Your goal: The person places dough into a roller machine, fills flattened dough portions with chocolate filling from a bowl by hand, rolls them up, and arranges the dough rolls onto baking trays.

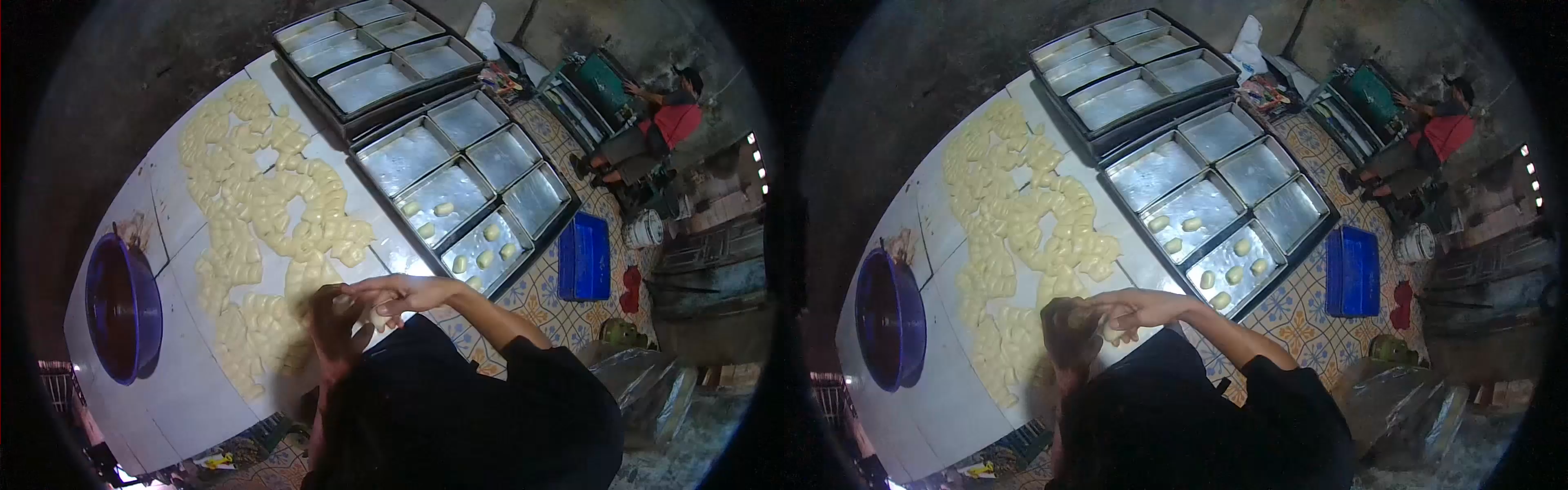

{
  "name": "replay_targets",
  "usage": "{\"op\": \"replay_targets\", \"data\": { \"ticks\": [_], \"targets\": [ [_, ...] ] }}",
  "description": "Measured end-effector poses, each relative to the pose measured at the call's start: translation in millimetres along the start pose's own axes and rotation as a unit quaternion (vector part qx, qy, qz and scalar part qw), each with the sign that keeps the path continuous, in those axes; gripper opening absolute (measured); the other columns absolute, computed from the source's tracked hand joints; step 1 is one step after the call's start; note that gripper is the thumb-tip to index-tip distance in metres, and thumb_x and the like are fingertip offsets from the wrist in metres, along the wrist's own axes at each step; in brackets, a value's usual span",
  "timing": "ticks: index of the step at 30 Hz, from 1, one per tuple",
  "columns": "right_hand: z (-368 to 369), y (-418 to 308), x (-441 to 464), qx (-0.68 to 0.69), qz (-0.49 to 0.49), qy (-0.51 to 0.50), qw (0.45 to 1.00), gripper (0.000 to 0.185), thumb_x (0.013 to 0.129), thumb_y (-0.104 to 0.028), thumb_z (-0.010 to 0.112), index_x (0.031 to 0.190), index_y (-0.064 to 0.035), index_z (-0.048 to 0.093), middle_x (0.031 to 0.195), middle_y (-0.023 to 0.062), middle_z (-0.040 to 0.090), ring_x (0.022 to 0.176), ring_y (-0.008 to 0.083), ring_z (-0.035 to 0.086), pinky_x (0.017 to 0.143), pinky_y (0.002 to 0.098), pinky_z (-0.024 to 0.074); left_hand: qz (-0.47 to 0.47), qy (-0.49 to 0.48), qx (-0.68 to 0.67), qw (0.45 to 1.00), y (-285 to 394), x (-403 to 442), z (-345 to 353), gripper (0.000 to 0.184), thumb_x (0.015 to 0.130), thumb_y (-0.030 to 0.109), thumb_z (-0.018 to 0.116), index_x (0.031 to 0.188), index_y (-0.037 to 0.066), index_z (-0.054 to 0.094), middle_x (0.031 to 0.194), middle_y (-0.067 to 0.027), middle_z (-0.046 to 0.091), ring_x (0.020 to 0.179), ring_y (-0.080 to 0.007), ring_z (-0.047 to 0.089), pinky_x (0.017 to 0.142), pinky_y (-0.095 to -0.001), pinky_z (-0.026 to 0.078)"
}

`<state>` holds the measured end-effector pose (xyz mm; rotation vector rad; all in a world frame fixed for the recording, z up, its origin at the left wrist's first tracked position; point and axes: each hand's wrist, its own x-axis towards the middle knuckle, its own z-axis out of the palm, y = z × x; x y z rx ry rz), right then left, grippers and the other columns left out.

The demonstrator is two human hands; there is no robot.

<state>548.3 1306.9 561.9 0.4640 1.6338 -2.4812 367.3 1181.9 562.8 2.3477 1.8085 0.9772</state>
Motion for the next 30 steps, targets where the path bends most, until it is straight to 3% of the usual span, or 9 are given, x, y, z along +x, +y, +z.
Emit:
{"op": "replay_targets", "data": {
  "ticks": [1, 3, 4, 6, 15, 21, 23, 26, 30],
  "targets": [
    [-22, 20, -9, -0.161, -0.190, 0.085, 0.965, 0.064, 0.085, -0.002, 0.061, 0.144, -0.0094, 0.037, 0.125, 0.0105, 0.057, 0.099, 0.0232, 0.061, 0.092, 0.0331, 0.0456, -0.057, 0.039, -0.113, 0.991, 4, 7, 9, 0.058, 0.061, -0.007, 0.065, 0.117, -0.001, 0.049, 0.119, -0.0135, 0.048, 0.112, -0.0281, 0.053, 0.086, -0.0385, 0.051],
    [-61, -3, -50, -0.333, -0.088, 0.258, 0.903, 0.061, 0.073, -0.007, 0.070, 0.132, -0.0063, 0.052, 0.111, 0.0116, 0.066, 0.095, 0.0207, 0.064, 0.091, 0.0320, 0.0456, -0.229, 0.116, -0.370, 0.893, 16, 22, 26, 0.057, 0.066, -0.006, 0.061, 0.121, -0.002, 0.045, 0.120, -0.0155, 0.050, 0.114, -0.0315, 0.054, 0.089, -0.0399, 0.049],
    [-92, 2, -59, -0.337, -0.164, 0.354, 0.857, 0.030, 0.074, -0.012, 0.070, 0.102, -0.0015, 0.067, 0.123, 0.0169, 0.060, 0.097, 0.0244, 0.065, 0.081, 0.0340, 0.0504, -0.325, 0.192, -0.505, 0.776, 23, 32, 33, 0.053, 0.071, -0.004, 0.059, 0.122, -0.003, 0.044, 0.120, -0.0168, 0.052, 0.115, -0.0335, 0.055, 0.092, -0.0406, 0.047],
    [-155, 4, -72, -0.347, -0.141, 0.463, 0.804, 0.030, 0.073, -0.006, 0.065, 0.103, -0.0027, 0.065, 0.093, 0.0111, 0.070, 0.085, 0.0263, 0.068, 0.074, 0.0337, 0.0516, -0.327, 0.205, -0.518, 0.763, 23, 43, 37, 0.045, 0.078, -0.002, 0.056, 0.122, -0.002, 0.044, 0.118, -0.0169, 0.054, 0.110, -0.0324, 0.058, 0.090, -0.0395, 0.048],
    [-261, 60, -79, -0.572, -0.104, 0.374, 0.723, 0.031, 0.070, 0.003, 0.058, 0.101, 0.0018, 0.062, 0.101, 0.0205, 0.061, 0.100, 0.0387, 0.055, 0.090, 0.0416, 0.0444, -0.460, 0.309, -0.476, 0.683, 7, -1, 55, 0.029, 0.088, 0.009, 0.056, 0.113, -0.005, 0.051, 0.104, -0.0170, 0.062, 0.093, -0.0255, 0.064, 0.085, -0.0348, 0.051],
    [-254, 47, -87, -0.617, -0.055, 0.305, 0.723, 0.041, 0.069, 0.000, 0.062, 0.110, -0.0007, 0.060, 0.115, 0.0189, 0.056, 0.112, 0.0392, 0.049, 0.098, 0.0421, 0.0407, -0.480, 0.336, -0.421, 0.692, -12, -37, 56, 0.023, 0.089, 0.009, 0.056, 0.108, -0.004, 0.055, 0.100, -0.0146, 0.062, 0.088, -0.0205, 0.063, 0.081, -0.0297, 0.050],
    [-251, 62, -89, -0.678, -0.064, 0.335, 0.651, 0.046, 0.070, -0.002, 0.064, 0.115, -0.0003, 0.059, 0.120, 0.0196, 0.055, 0.115, 0.0378, 0.049, 0.099, 0.0415, 0.0410, -0.471, 0.346, -0.388, 0.713, -13, -43, 55, 0.022, 0.089, 0.006, 0.055, 0.107, -0.005, 0.056, 0.098, -0.0143, 0.063, 0.086, -0.0183, 0.062, 0.081, -0.0282, 0.050],
    [-159, 19, -66, -0.517, -0.171, 0.450, 0.708, 0.045, 0.068, 0.000, 0.063, 0.113, -0.0007, 0.061, 0.118, 0.0230, 0.056, 0.108, 0.0382, 0.056, 0.092, 0.0405, 0.0470, -0.493, 0.302, -0.331, 0.746, -29, -34, 70, 0.022, 0.087, -0.004, 0.047, 0.107, -0.008, 0.055, 0.100, -0.0130, 0.063, 0.093, -0.0153, 0.061, 0.083, -0.0240, 0.047],
    [-92, 52, 31, -0.271, -0.136, 0.399, 0.865, 0.029, 0.079, -0.008, 0.057, 0.105, 0.0029, 0.065, 0.105, 0.0237, 0.063, 0.094, 0.0369, 0.062, 0.084, 0.0390, 0.0491, -0.233, 0.123, -0.081, 0.961, -65, 6, 108, 0.032, 0.087, 0.000, 0.045, 0.117, 0.002, 0.056, 0.120, -0.0161, 0.059, 0.119, -0.0326, 0.051, 0.102, -0.0395, 0.038]
  ]
}}
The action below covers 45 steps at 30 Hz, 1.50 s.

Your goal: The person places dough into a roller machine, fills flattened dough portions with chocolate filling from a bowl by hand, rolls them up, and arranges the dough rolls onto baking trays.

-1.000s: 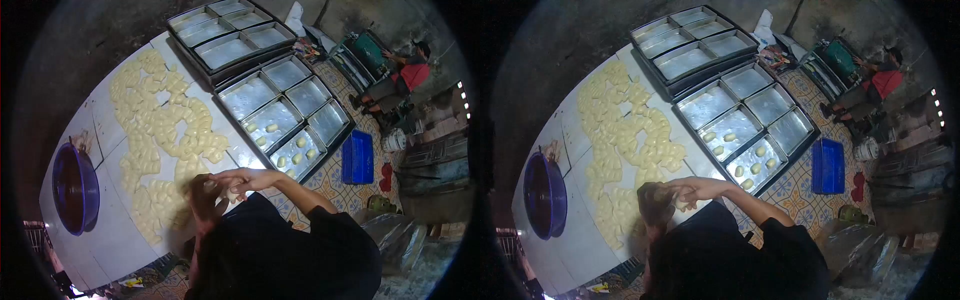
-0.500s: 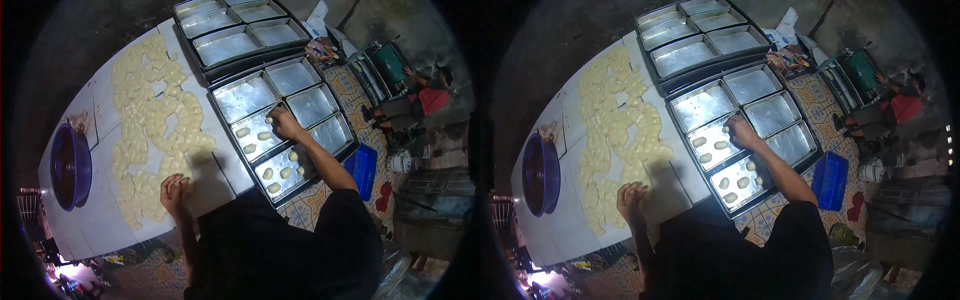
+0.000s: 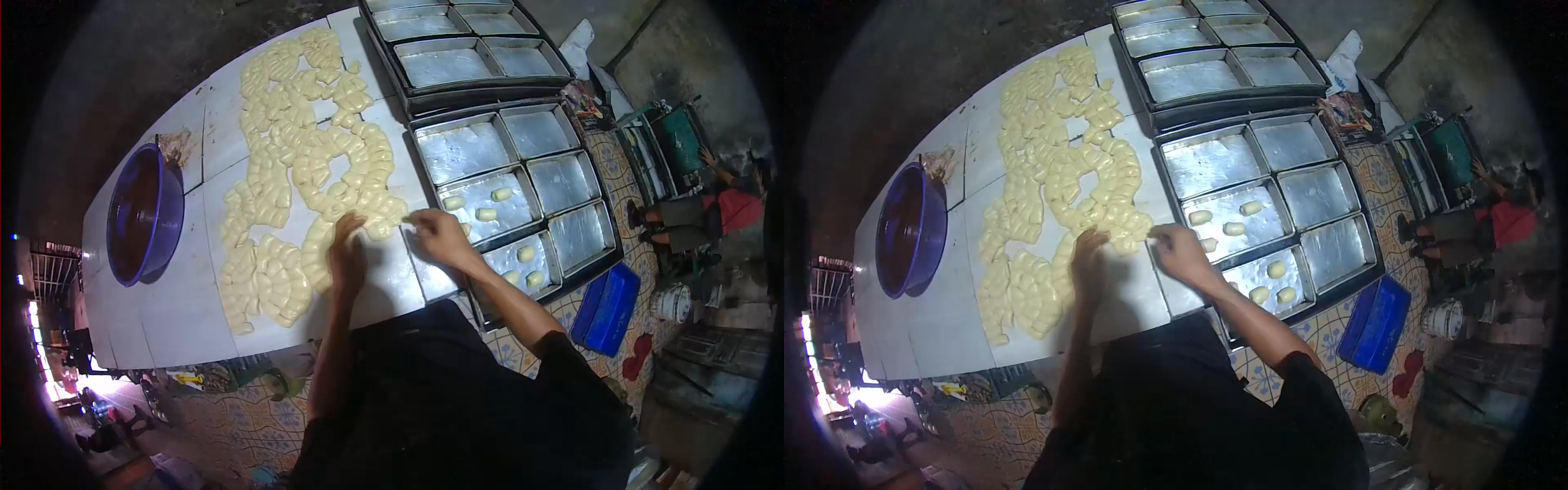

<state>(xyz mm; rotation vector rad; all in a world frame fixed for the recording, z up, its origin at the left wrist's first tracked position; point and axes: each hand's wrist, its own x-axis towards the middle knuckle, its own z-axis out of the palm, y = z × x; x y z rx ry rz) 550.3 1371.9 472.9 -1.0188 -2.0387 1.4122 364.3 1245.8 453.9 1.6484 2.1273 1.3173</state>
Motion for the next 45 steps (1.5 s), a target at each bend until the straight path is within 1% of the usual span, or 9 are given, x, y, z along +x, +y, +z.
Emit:
{"op": "replay_targets", "data": {
  "ticks": [1, 6, 9, 14, 18, 23, 30, 36, 45],
  "targets": [
    [21, -7, 7, -0.063, 0.015, 0.042, 0.997, 0.029, 0.077, -0.008, 0.060, 0.102, 0.0041, 0.064, 0.102, 0.0242, 0.063, 0.094, 0.0385, 0.061, 0.086, 0.0415, 0.0476, -0.145, -0.051, -0.129, 0.980, 31, 17, 2, 0.037, 0.087, 0.000, 0.043, 0.122, 0.002, 0.054, 0.128, -0.0181, 0.054, 0.123, -0.0361, 0.048, 0.105, -0.0416, 0.036],
    [85, 13, 29, -0.222, -0.053, 0.222, 0.948, 0.032, 0.070, -0.008, 0.067, 0.098, -0.0030, 0.052, 0.089, 0.0147, 0.059, 0.090, 0.0296, 0.056, 0.079, 0.0409, 0.0433, 0.047, -0.238, 0.098, 0.965, -5, 37, 34, 0.072, 0.086, 0.001, 0.043, 0.147, -0.003, 0.005, 0.141, -0.0166, 0.044, 0.129, -0.0352, 0.040, 0.109, -0.0444, 0.029],
    [76, 19, 27, 0.059, 0.051, 0.163, 0.984, 0.028, 0.068, 0.001, 0.066, 0.089, -0.0032, 0.047, 0.077, 0.0051, 0.053, 0.073, 0.0154, 0.051, 0.068, 0.0301, 0.0442, 0.045, -0.250, 0.155, 0.955, 1, 36, 25, 0.079, 0.083, -0.001, 0.047, 0.147, -0.003, 0.001, 0.142, -0.0157, 0.042, 0.133, -0.0310, 0.036, 0.110, -0.0463, 0.027],
    [10, -57, -28, 0.484, -0.038, 0.226, 0.845, 0.020, 0.070, 0.006, 0.046, 0.088, -0.0025, 0.043, 0.074, 0.0091, 0.053, 0.059, 0.0192, 0.059, 0.047, 0.0348, 0.0517, 0.057, -0.258, 0.192, 0.945, -4, 37, 28, 0.078, 0.077, 0.000, 0.053, 0.146, -0.003, 0.015, 0.151, -0.0179, 0.026, 0.141, -0.0276, 0.024, 0.113, -0.0452, 0.021],
    [-44, -125, -63, 0.102, -0.197, 0.393, 0.893, 0.028, 0.075, 0.005, 0.054, 0.103, 0.0009, 0.057, 0.105, 0.0124, 0.054, 0.089, 0.0202, 0.059, 0.069, 0.0285, 0.0525, -0.069, -0.175, -0.159, 0.969, 17, 38, 2, 0.055, 0.090, 0.008, 0.052, 0.141, -0.001, 0.033, 0.133, -0.0190, 0.050, 0.122, -0.0340, 0.049, 0.107, -0.0429, 0.033],
    [34, -175, -57, -0.100, -0.213, 0.120, 0.964, 0.041, 0.077, 0.008, 0.060, 0.117, 0.0027, 0.056, 0.127, 0.0171, 0.048, 0.111, 0.0232, 0.055, 0.085, 0.0321, 0.0496, -0.328, -0.168, -0.760, 0.536, 85, 19, -86, 0.040, 0.099, 0.032, 0.047, 0.126, 0.003, 0.052, 0.112, -0.0101, 0.061, 0.102, -0.0178, 0.060, 0.091, -0.0319, 0.047],
    [127, -185, -19, -0.082, -0.208, 0.015, 0.975, 0.039, 0.084, -0.004, 0.061, 0.122, 0.0021, 0.055, 0.125, 0.0187, 0.049, 0.104, 0.0275, 0.057, 0.086, 0.0340, 0.0484, -0.236, -0.022, -0.765, 0.599, 18, -7, -146, 0.048, 0.100, 0.012, 0.035, 0.147, 0.009, 0.026, 0.131, -0.0166, 0.051, 0.117, -0.0228, 0.052, 0.096, -0.0326, 0.042],
    [209, -221, 3, 0.067, -0.182, -0.024, 0.981, 0.020, 0.082, 0.001, 0.064, 0.101, -0.0006, 0.065, 0.096, 0.0086, 0.056, 0.076, 0.0140, 0.055, 0.062, 0.0252, 0.0438, -0.126, 0.153, -0.328, 0.924, -15, -28, -208, 0.047, 0.089, 0.005, 0.062, 0.134, 0.002, 0.047, 0.126, -0.0127, 0.055, 0.105, -0.0157, 0.054, 0.090, -0.0275, 0.043],
    [300, -258, 33, 0.114, -0.276, -0.228, 0.927, 0.035, 0.089, -0.025, 0.057, 0.119, -0.0086, 0.061, 0.131, 0.0126, 0.043, 0.120, 0.0276, 0.038, 0.094, 0.0347, 0.0398, -0.274, 0.227, -0.311, 0.881, -66, -74, -267, 0.006, 0.080, 0.003, 0.070, 0.085, -0.001, 0.069, 0.088, -0.0061, 0.068, 0.082, -0.0116, 0.062, 0.070, -0.0259, 0.049]
  ]
}}
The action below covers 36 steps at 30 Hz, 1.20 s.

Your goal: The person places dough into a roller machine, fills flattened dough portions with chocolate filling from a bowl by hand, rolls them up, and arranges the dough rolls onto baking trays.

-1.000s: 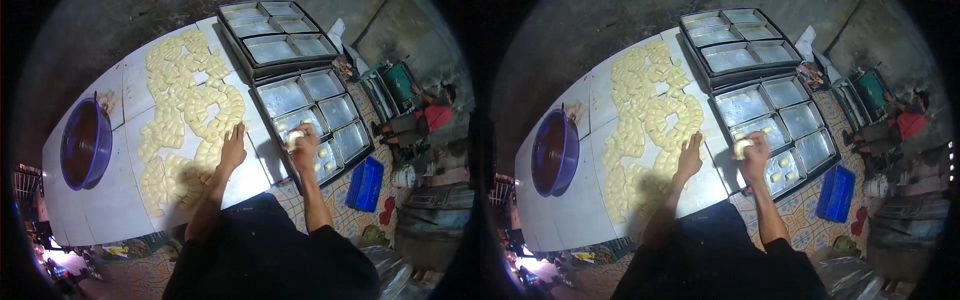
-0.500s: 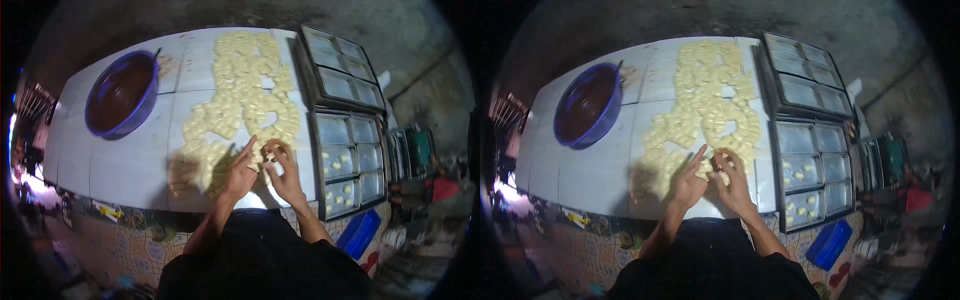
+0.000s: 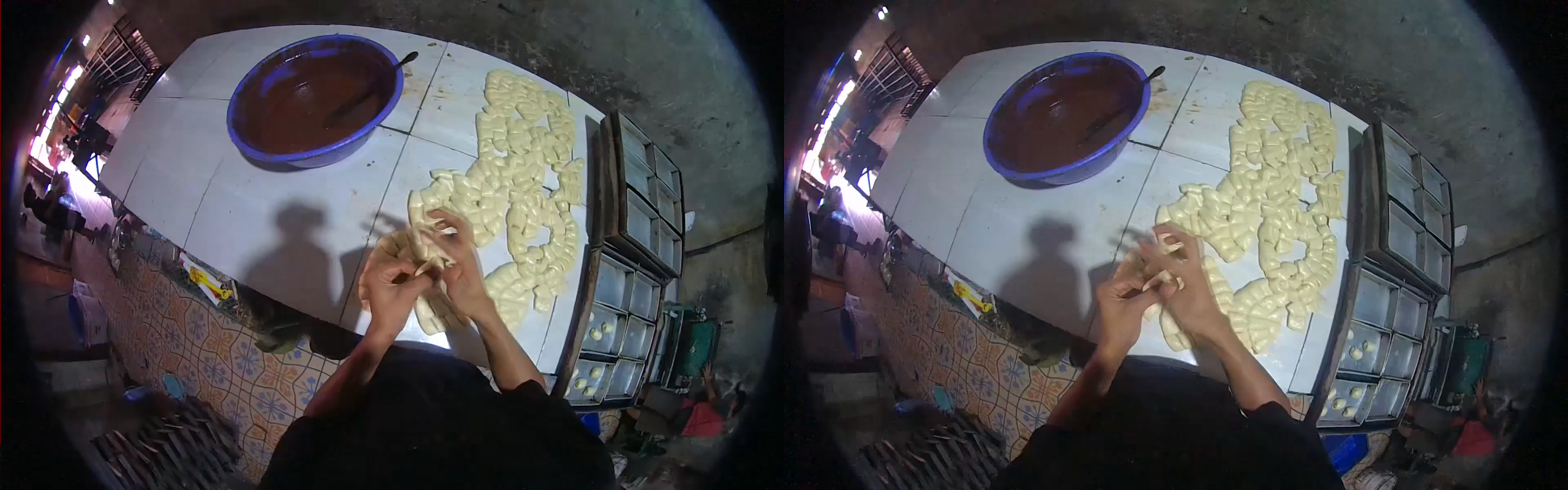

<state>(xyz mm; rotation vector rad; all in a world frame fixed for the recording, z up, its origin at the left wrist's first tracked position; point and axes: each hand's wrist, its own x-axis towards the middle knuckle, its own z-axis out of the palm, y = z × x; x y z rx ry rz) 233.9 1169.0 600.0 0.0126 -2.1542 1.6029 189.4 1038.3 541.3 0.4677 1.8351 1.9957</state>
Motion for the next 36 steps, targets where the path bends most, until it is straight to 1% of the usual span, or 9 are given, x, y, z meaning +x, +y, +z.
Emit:
{"op": "replay_targets", "data": {
  "ticks": [3, 10, 13, 17, 20, 24, 29, 33, 36],
  "targets": [
    [30, 39, 12, -0.026, -0.091, -0.045, 0.995, 0.046, 0.089, -0.049, 0.056, 0.108, -0.0066, 0.064, 0.135, 0.0172, 0.043, 0.124, 0.0334, 0.037, 0.100, 0.0434, 0.0334, -0.173, -0.065, -0.531, 0.827, 18, 18, -16, 0.020, 0.094, 0.009, 0.055, 0.112, 0.004, 0.058, 0.113, -0.0062, 0.061, 0.099, -0.0139, 0.060, 0.084, -0.0285, 0.050],
    [16, 84, 27, 0.276, 0.214, -0.071, 0.934, 0.126, 0.061, -0.087, 0.054, 0.151, -0.0130, 0.007, 0.149, 0.0092, 0.022, 0.128, 0.0210, 0.033, 0.098, 0.0424, 0.0372, -0.045, -0.387, -0.522, 0.759, -7, 140, -61, 0.112, 0.073, 0.079, 0.051, 0.140, -0.008, 0.030, 0.132, -0.0199, 0.050, 0.116, -0.0264, 0.051, 0.100, -0.0419, 0.039],
    [10, 96, 38, 0.326, 0.159, -0.013, 0.932, 0.111, 0.074, -0.073, 0.059, 0.152, -0.0144, 0.007, 0.153, 0.0095, 0.016, 0.133, 0.0268, 0.030, 0.104, 0.0423, 0.0345, 0.000, -0.085, -0.067, 0.994, 67, 248, -94, 0.079, 0.091, 0.067, 0.037, 0.108, -0.006, 0.063, 0.093, -0.0133, 0.067, 0.082, -0.0249, 0.064, 0.081, -0.0361, 0.048],
    [12, 104, 37, 0.343, 0.208, 0.036, 0.915, 0.102, 0.080, -0.061, 0.064, 0.152, -0.0143, 0.008, 0.154, 0.0105, 0.017, 0.125, 0.0236, 0.038, 0.098, 0.0381, 0.0389, -0.023, -0.156, 0.379, 0.912, 10, 357, -129, 0.073, 0.093, 0.064, 0.034, 0.070, 0.000, 0.060, 0.065, -0.0096, 0.062, 0.062, -0.0178, 0.060, 0.060, -0.0342, 0.046],
    [8, 115, 34, 0.373, 0.193, 0.041, 0.907, 0.091, 0.084, -0.052, 0.063, 0.151, -0.0141, 0.014, 0.151, 0.0057, 0.024, 0.122, 0.0177, 0.040, 0.091, 0.0358, 0.0442, -0.255, -0.140, 0.368, 0.883, 40, 345, -113, 0.078, 0.091, 0.068, 0.032, 0.074, -0.002, 0.061, 0.065, -0.0122, 0.061, 0.068, -0.0202, 0.062, 0.063, -0.0368, 0.046],
    [5, 117, 36, 0.383, 0.198, 0.070, 0.899, 0.078, 0.090, -0.037, 0.062, 0.150, -0.0115, 0.018, 0.144, 0.0066, 0.034, 0.118, 0.0176, 0.047, 0.088, 0.0341, 0.0447, -0.088, -0.074, 0.358, 0.927, 42, 316, -109, 0.086, 0.090, 0.072, 0.024, 0.106, -0.003, 0.064, 0.083, -0.0201, 0.066, 0.086, -0.0246, 0.063, 0.076, -0.0390, 0.046],
    [24, 113, 46, 0.606, 0.280, 0.117, 0.735, 0.048, 0.095, -0.016, 0.056, 0.136, 0.0018, 0.039, 0.111, 0.0078, 0.059, 0.094, 0.0146, 0.060, 0.078, 0.0245, 0.0483, -0.239, -0.149, -0.048, 0.958, 63, 187, -51, 0.097, 0.089, 0.073, 0.010, 0.130, -0.005, 0.050, 0.122, -0.0221, 0.058, 0.114, -0.0275, 0.054, 0.104, -0.0365, 0.033],
    [23, 93, 30, 0.500, 0.276, 0.205, 0.795, 0.016, 0.094, -0.009, 0.057, 0.099, 0.0060, 0.061, 0.077, 0.0052, 0.061, 0.064, 0.0083, 0.055, 0.062, 0.0184, 0.0458, -0.213, -0.052, -0.115, 0.969, 41, 118, -15, 0.088, 0.093, 0.067, 0.014, 0.141, -0.004, 0.035, 0.148, -0.0216, 0.032, 0.135, -0.0294, 0.032, 0.111, -0.0474, 0.018],
    [17, 65, 17, -0.028, 0.056, 0.196, 0.979, 0.029, 0.085, -0.002, 0.061, 0.114, 0.0007, 0.062, 0.099, 0.0072, 0.055, 0.085, 0.0143, 0.049, 0.069, 0.0261, 0.0400, -0.233, -0.033, -0.219, 0.947, 52, 80, 7, 0.075, 0.096, 0.054, 0.037, 0.145, -0.002, 0.028, 0.147, -0.0192, 0.032, 0.136, -0.0310, 0.030, 0.111, -0.0515, 0.019]
  ]
}}
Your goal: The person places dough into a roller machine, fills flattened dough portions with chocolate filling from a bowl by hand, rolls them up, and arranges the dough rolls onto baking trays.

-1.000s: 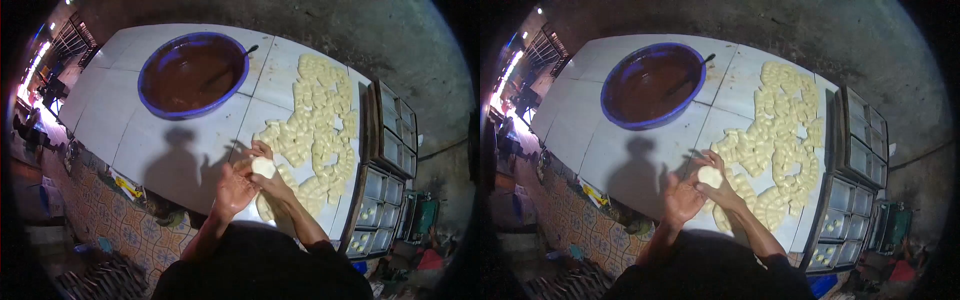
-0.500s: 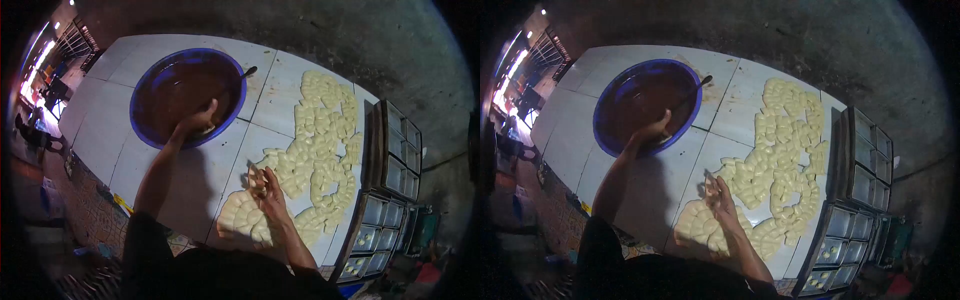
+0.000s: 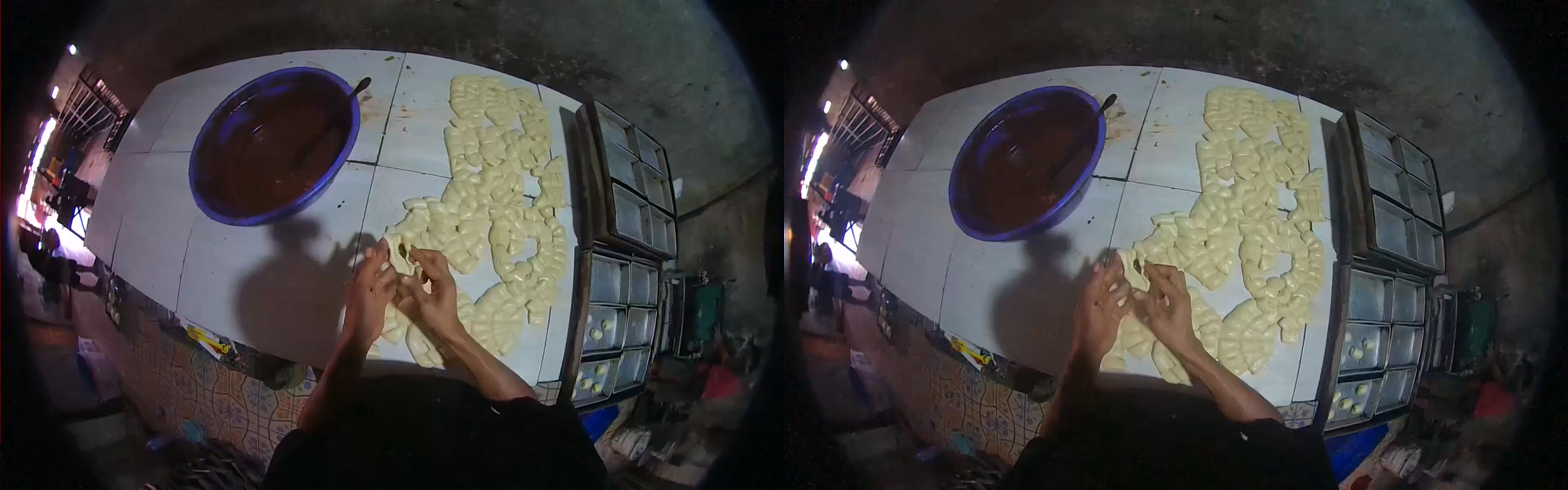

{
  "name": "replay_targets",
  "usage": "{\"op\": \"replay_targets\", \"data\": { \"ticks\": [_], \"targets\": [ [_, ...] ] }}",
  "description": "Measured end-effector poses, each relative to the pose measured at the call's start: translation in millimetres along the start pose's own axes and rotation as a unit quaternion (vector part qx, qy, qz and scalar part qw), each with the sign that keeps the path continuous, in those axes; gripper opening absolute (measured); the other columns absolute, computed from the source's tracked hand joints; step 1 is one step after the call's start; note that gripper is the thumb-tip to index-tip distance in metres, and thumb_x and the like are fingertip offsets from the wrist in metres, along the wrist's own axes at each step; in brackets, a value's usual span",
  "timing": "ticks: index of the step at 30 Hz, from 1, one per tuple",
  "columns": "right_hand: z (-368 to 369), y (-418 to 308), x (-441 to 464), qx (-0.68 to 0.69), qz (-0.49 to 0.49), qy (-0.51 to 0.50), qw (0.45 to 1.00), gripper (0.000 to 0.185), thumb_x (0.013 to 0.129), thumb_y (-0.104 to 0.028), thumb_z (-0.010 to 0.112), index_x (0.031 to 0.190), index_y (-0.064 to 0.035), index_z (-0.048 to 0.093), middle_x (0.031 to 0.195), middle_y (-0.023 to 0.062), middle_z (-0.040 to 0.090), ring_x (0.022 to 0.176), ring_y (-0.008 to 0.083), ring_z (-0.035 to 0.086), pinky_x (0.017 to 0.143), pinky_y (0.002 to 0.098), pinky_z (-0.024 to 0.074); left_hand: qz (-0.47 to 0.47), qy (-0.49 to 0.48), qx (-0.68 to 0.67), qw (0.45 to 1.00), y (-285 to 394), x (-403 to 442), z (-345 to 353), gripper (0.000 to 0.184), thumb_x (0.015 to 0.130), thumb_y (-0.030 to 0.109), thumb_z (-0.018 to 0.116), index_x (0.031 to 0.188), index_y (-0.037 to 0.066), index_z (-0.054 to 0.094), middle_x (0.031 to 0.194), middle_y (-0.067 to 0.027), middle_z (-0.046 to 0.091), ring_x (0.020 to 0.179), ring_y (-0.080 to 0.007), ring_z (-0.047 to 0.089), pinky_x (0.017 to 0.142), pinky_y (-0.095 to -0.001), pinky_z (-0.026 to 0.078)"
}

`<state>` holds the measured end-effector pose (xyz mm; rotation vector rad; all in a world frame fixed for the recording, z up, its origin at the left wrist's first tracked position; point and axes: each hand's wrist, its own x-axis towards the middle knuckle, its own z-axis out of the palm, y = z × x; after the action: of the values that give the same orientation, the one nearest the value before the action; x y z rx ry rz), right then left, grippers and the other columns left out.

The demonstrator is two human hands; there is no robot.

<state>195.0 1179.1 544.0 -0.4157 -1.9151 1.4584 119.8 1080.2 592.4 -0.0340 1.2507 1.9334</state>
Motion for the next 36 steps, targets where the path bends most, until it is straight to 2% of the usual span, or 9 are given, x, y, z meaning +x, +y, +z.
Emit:
{"op": "replay_targets", "data": {
  "ticks": [4, 8, 14, 19, 25, 28, 30, 35, 36],
  "targets": [
    [-44, -11, -19, -0.105, -0.097, -0.097, 0.985, 0.039, 0.076, 0.002, 0.066, 0.114, -0.0028, 0.062, 0.107, 0.0135, 0.052, 0.094, 0.0227, 0.051, 0.080, 0.0319, 0.0437, 0.181, -0.069, 0.301, 0.934, -31, -18, -3, 0.044, 0.092, 0.007, 0.058, 0.132, -0.006, 0.046, 0.111, -0.0134, 0.062, 0.097, -0.0159, 0.062, 0.082, -0.0239, 0.051],
    [-72, -14, -35, 0.171, 0.000, 0.030, 0.985, 0.017, 0.079, 0.001, 0.066, 0.096, -0.0009, 0.062, 0.113, 0.0115, 0.053, 0.099, 0.0202, 0.056, 0.081, 0.0290, 0.0452, 0.170, -0.119, 0.227, 0.951, -53, -36, 18, 0.028, 0.090, 0.005, 0.061, 0.115, -0.006, 0.059, 0.100, -0.0095, 0.060, 0.092, -0.0141, 0.061, 0.080, -0.0236, 0.052],
    [-125, -50, -66, -0.041, -0.070, -0.062, 0.995, 0.018, 0.080, 0.000, 0.066, 0.098, 0.0002, 0.066, 0.100, 0.0109, 0.061, 0.089, 0.0189, 0.061, 0.069, 0.0291, 0.0485, 0.092, -0.074, 0.312, 0.943, -86, -50, 47, 0.017, 0.088, 0.010, 0.066, 0.095, -0.005, 0.064, 0.085, -0.0055, 0.062, 0.084, -0.0110, 0.061, 0.070, -0.0247, 0.050],
    [-170, -32, -99, -0.021, -0.022, 0.050, 0.998, 0.010, 0.086, -0.006, 0.063, 0.093, 0.0007, 0.067, 0.076, 0.0121, 0.066, 0.068, 0.0214, 0.065, 0.063, 0.0301, 0.0500, 0.281, -0.158, 0.385, 0.865, -141, -47, 74, 0.010, 0.077, 0.002, 0.070, 0.085, 0.000, 0.064, 0.084, -0.0073, 0.064, 0.076, -0.0142, 0.061, 0.069, -0.0274, 0.050],
    [-260, -18, -145, 0.109, 0.157, 0.049, 0.980, 0.034, 0.089, -0.014, 0.064, 0.121, -0.0033, 0.059, 0.094, 0.0061, 0.061, 0.094, 0.0136, 0.056, 0.082, 0.0278, 0.0456, 0.174, -0.210, 0.344, 0.898, -174, -87, 164, 0.008, 0.078, 0.000, 0.069, 0.085, 0.001, 0.065, 0.092, -0.0060, 0.063, 0.080, -0.0110, 0.057, 0.068, -0.0262, 0.050],
    [-295, -3, -177, 0.228, 0.144, 0.070, 0.960, 0.049, 0.092, -0.009, 0.059, 0.139, -0.0073, 0.044, 0.098, 0.0058, 0.060, 0.091, 0.0093, 0.055, 0.084, 0.0257, 0.0456, 0.242, -0.343, 0.353, 0.836, -218, -83, 181, 0.045, 0.084, -0.007, 0.062, 0.124, 0.003, 0.045, 0.084, -0.0077, 0.061, 0.075, -0.0144, 0.061, 0.064, -0.0259, 0.051],
    [-346, -26, -187, 0.236, 0.323, -0.136, 0.906, 0.059, 0.089, 0.003, 0.051, 0.144, -0.0083, 0.035, 0.117, 0.0089, 0.058, 0.083, 0.0100, 0.058, 0.079, 0.0271, 0.0483, 0.256, -0.409, 0.403, 0.778, -224, -90, 202, 0.045, 0.080, -0.008, 0.063, 0.120, 0.003, 0.049, 0.106, -0.0122, 0.054, 0.087, -0.0211, 0.061, 0.074, -0.0307, 0.050],
    [-460, -6, -216, -0.135, 0.206, 0.055, 0.968, 0.047, 0.074, -0.001, 0.060, 0.121, -0.0059, 0.059, 0.102, 0.0134, 0.067, 0.088, 0.0225, 0.065, 0.078, 0.0355, 0.0508, 0.257, -0.343, 0.336, 0.839, -264, -98, 259, 0.035, 0.073, -0.005, 0.066, 0.107, 0.003, 0.058, 0.110, -0.0154, 0.058, 0.105, -0.0312, 0.056, 0.094, -0.0393, 0.043],
    [-489, 7, -212, -0.222, 0.176, 0.086, 0.955, 0.037, 0.072, -0.005, 0.064, 0.109, -0.0009, 0.064, 0.098, 0.0174, 0.068, 0.088, 0.0276, 0.066, 0.075, 0.0378, 0.0511, 0.319, -0.382, 0.389, 0.775, -270, -84, 270, 0.032, 0.075, -0.006, 0.064, 0.106, 0.001, 0.059, 0.101, -0.0163, 0.062, 0.100, -0.0308, 0.059, 0.091, -0.0389, 0.044]
  ]
}}
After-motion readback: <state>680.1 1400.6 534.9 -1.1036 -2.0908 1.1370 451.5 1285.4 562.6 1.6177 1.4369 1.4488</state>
